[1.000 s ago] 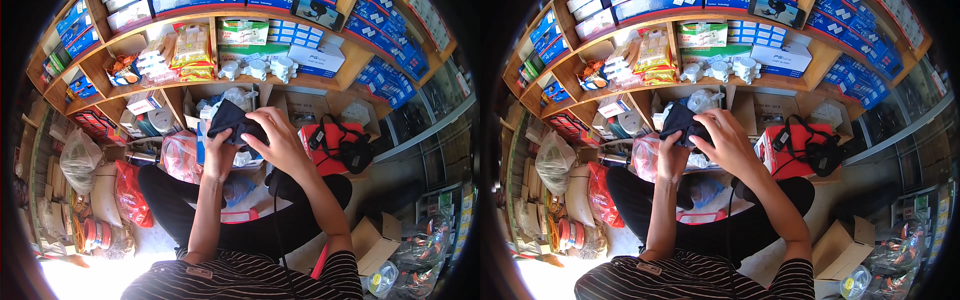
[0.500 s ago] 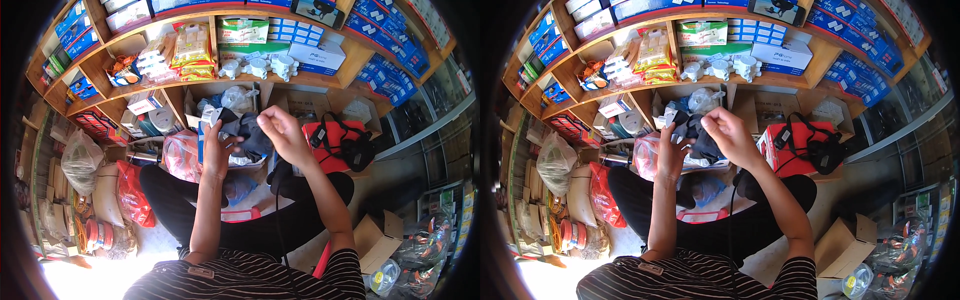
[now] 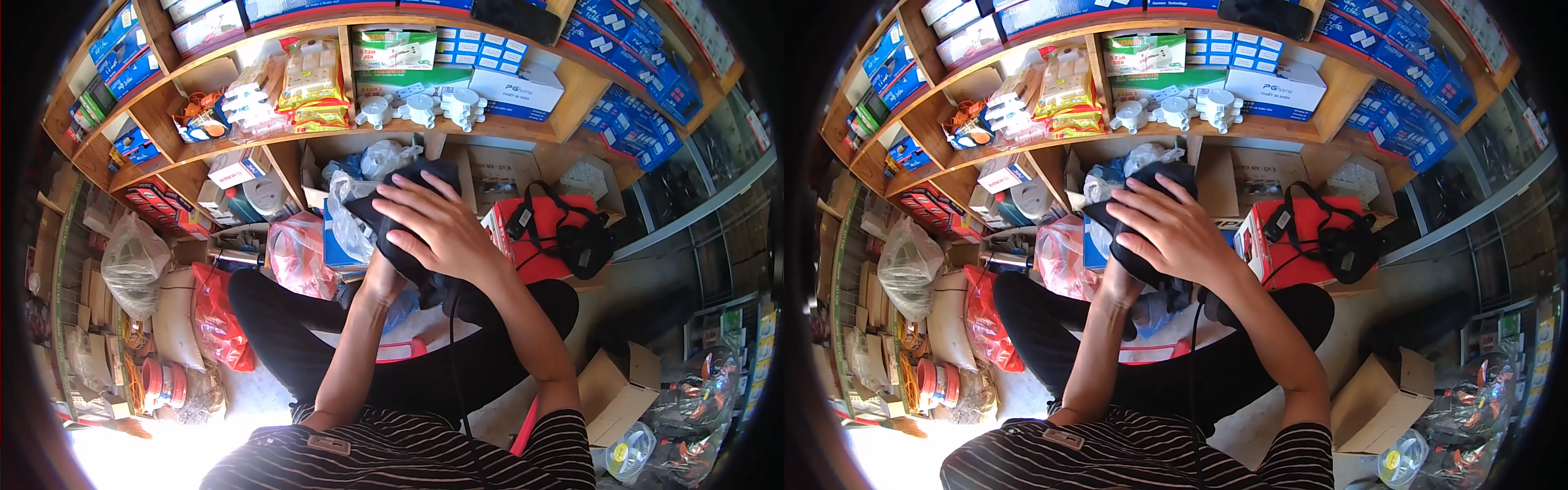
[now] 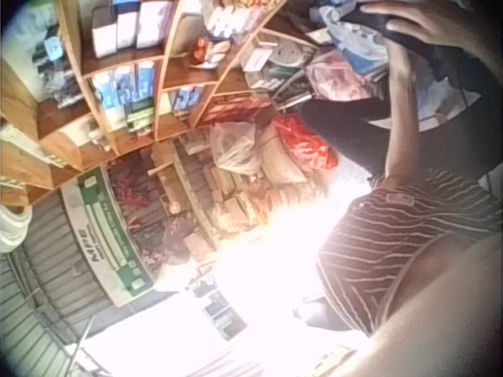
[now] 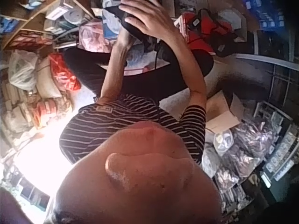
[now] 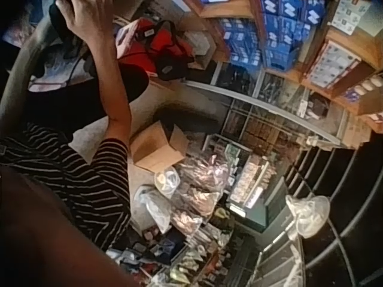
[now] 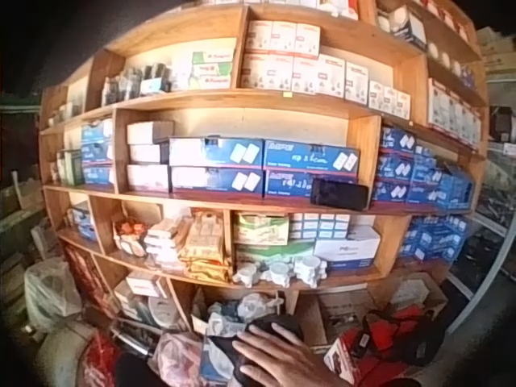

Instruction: Inspecting and cleaning a circular white mounting base for a light fixture using a black cloth.

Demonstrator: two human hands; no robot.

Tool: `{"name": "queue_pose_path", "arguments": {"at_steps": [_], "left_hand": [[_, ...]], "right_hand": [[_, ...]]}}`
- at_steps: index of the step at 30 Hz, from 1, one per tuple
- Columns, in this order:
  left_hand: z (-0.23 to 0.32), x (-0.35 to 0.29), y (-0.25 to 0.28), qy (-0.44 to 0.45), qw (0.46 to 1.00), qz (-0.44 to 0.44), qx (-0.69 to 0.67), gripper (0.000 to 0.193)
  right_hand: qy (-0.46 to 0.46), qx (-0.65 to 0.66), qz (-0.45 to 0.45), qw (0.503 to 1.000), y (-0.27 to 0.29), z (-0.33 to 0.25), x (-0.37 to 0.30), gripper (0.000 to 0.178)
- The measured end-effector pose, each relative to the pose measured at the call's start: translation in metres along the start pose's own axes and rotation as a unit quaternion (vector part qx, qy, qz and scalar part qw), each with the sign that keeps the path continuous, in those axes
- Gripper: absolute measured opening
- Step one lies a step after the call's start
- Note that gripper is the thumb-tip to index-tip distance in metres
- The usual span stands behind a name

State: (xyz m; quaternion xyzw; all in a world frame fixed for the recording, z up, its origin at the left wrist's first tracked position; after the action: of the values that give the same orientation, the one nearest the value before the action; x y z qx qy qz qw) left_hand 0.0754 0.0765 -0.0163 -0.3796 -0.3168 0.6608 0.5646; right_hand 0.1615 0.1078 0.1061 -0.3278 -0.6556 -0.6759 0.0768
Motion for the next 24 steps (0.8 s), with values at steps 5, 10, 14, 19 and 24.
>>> {"name": "queue_pose_path", "arguments": {"at_steps": [5, 10, 14, 19, 24], "left_hand": [[0.02, 0.001, -0.019, 0.012, 0.998, -0.056, 0.01, 0.049], [0.021, -0.003, -0.021, -0.024, 0.993, -0.091, 0.077, 0.042], [0.025, -0.003, -0.017, -0.084, 0.994, -0.024, 0.061, 0.043], [0.038, -0.008, -0.015, -0.12, 0.992, 0.011, 0.033, 0.054], [0.026, -0.004, -0.02, -0.024, 0.99, -0.118, 0.077, 0.061]], "right_hand": [[-0.057, 0.043, 0.019, 0.997, 0.002, 0.021, -0.002, 0.048], [-0.113, 0.156, 0.054, 0.98, -0.008, 0.026, -0.006, 0.058], [-0.064, 0.113, 0.0, 0.992, -0.025, -0.001, -0.007, 0.077], [-0.017, 0.163, -0.027, 0.986, -0.027, -0.02, 0.003, 0.077], [-0.099, 0.192, 0.0, 0.976, -0.004, 0.026, -0.001, 0.07]]}}
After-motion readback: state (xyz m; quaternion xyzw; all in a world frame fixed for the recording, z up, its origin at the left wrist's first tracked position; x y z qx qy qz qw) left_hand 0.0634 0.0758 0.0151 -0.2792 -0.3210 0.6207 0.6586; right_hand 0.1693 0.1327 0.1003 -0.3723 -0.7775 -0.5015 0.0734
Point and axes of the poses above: each hand's wrist, its own x-axis towards the middle knuckle, its own y-axis out of the back of the hand, z = x × y, the point moved 5 cm from there along x, towards the middle knuckle, and after that the axes turned 7 degrees about -x, right-handed, at the moved point
